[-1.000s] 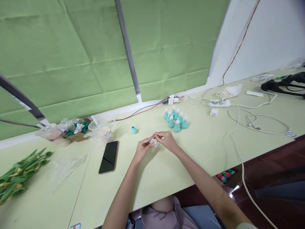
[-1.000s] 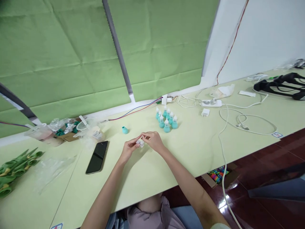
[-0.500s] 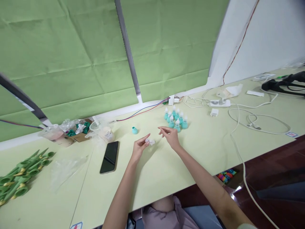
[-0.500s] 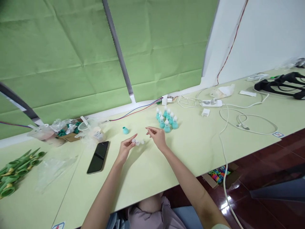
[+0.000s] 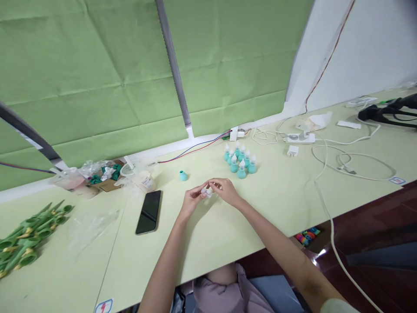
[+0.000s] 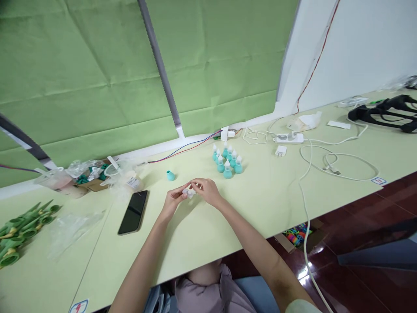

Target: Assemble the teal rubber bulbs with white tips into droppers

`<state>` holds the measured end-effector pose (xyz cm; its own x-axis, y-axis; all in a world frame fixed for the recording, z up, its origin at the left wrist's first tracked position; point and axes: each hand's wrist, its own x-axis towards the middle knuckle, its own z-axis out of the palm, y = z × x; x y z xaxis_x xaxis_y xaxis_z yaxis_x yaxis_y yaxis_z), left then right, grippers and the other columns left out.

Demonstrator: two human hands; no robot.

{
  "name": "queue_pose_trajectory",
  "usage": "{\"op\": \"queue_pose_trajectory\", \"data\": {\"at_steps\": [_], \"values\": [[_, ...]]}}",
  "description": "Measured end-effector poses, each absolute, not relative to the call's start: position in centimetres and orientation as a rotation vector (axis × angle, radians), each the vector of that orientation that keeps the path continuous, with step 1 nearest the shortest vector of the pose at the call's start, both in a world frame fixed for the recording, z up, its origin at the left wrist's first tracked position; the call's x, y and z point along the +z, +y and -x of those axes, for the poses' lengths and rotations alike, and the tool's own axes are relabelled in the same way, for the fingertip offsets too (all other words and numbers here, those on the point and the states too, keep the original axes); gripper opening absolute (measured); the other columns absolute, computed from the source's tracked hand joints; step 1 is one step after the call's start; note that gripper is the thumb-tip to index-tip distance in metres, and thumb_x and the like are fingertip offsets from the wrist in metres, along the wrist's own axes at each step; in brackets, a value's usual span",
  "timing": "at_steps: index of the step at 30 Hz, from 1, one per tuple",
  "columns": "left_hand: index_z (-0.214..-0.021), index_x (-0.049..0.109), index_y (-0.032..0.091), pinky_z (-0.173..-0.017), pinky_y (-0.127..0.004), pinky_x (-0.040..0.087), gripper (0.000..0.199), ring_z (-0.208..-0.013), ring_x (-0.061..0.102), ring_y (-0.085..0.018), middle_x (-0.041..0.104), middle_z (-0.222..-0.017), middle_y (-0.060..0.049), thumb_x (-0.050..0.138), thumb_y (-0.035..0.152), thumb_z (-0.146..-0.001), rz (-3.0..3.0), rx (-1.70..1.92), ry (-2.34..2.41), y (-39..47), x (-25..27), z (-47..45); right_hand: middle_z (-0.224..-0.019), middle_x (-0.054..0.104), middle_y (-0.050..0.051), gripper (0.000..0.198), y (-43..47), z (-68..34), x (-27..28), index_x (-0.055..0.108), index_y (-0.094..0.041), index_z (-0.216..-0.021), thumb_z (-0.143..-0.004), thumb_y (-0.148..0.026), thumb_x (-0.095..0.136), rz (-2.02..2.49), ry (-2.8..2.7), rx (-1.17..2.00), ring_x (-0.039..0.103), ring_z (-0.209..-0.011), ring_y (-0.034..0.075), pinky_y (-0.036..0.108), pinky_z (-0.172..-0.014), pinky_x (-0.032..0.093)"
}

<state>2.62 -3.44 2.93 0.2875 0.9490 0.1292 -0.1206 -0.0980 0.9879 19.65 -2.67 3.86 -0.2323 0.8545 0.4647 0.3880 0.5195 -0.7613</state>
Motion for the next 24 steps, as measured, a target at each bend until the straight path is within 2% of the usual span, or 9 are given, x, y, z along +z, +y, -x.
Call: {"op": "queue_pose_trajectory", "data": {"at_steps": [5,9,14,21,24], "values": [[-0.107,0.064,0.017,-0.083,-0.035,0.044,0.048,-0.096,0.057,-0.023,0.065,-0.106,-0.011,0.073,0.032,-0.063,-1.373,1.111,0.848,-3.4,3.0,-2.7,-0.078,0.069,0.000,0.026,-2.8,-19.7,4.1,0.066,-0.022,-0.088,-0.087,-0.030,0.041,1.061,-1.840,0.641,0.057,-0.058,0.010,0.020,-0.053,0.040],[-0.106,0.064,0.017,-0.079,-0.032,0.044,0.046,-0.090,0.057,-0.020,0.066,-0.102,-0.010,0.073,0.031,-0.063,-1.392,1.103,0.848,-3.6,3.0,-2.9,-0.076,0.069,0.000,0.026,-2.8,-19.7,3.8,0.064,-0.023,-0.095,-0.087,-0.029,0.041,1.046,-1.800,0.707,0.059,-0.057,0.011,0.021,-0.056,0.042],[-0.106,0.064,0.020,-0.074,-0.027,0.042,0.042,-0.084,0.055,-0.015,0.064,-0.094,-0.006,0.071,0.029,-0.066,-1.413,1.109,0.822,-3.6,2.8,-3.1,-0.069,0.067,0.000,0.025,-2.4,-19.7,3.0,0.066,-0.021,-0.091,-0.085,-0.029,0.043,1.004,-1.770,0.759,0.059,-0.054,0.012,0.022,-0.056,0.044],[-0.109,0.062,0.020,-0.066,-0.023,0.038,0.043,-0.073,0.048,-0.010,0.057,-0.079,-0.001,0.069,0.029,-0.068,-1.498,1.125,0.839,-3.7,2.7,-3.6,-0.055,0.061,-0.002,0.023,-2.6,-19.5,2.8,0.069,-0.020,-0.075,-0.079,-0.023,0.046,1.119,-1.797,0.445,0.051,-0.047,0.009,0.020,-0.051,0.036],[-0.110,0.062,0.019,-0.066,-0.022,0.038,0.043,-0.071,0.046,-0.009,0.054,-0.076,-0.001,0.069,0.029,-0.068,-1.510,1.133,0.862,-3.6,2.6,-3.5,-0.052,0.059,-0.003,0.022,-2.6,-19.6,2.9,0.069,-0.020,-0.076,-0.078,-0.022,0.046,1.160,-1.771,0.379,0.051,-0.046,0.009,0.020,-0.052,0.037]]}}
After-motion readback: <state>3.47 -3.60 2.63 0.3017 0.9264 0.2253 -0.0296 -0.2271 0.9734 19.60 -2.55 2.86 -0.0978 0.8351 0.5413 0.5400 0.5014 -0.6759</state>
